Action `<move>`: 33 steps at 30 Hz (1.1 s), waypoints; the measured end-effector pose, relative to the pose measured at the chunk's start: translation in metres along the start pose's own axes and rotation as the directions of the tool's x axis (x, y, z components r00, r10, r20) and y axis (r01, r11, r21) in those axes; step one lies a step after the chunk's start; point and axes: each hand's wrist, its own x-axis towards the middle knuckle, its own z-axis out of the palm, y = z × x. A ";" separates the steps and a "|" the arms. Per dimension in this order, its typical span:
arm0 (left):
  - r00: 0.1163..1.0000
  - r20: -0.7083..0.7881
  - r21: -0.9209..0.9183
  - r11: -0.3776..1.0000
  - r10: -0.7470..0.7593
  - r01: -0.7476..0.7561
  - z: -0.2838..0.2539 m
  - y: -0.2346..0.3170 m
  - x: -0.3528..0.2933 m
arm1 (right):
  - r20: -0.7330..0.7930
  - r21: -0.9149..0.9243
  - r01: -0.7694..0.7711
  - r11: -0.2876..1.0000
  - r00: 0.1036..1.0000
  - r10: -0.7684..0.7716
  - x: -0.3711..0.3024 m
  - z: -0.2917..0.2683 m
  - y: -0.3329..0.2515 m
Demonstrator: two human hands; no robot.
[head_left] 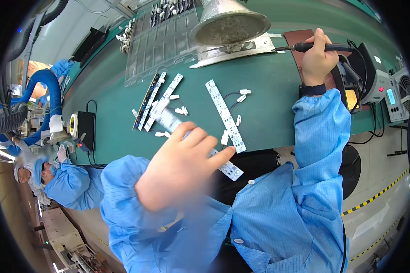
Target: Soldering electronic components onto small circuit board strips at a manual assembly station.
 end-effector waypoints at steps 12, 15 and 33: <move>0.976 -0.216 -0.039 0.999 -0.025 0.017 0.072 -0.054 0.019 | 0.023 0.020 -0.066 0.998 0.998 0.065 0.000 0.006 0.002; 0.956 -0.265 -0.173 0.982 -0.126 0.082 0.091 -0.061 0.009 | 0.019 0.035 -0.033 0.999 0.999 0.033 0.002 0.005 0.003; 0.983 -0.185 -0.080 0.996 0.020 -0.035 0.093 -0.064 0.008 | 0.042 0.018 -0.091 0.996 0.995 0.090 0.001 0.000 0.011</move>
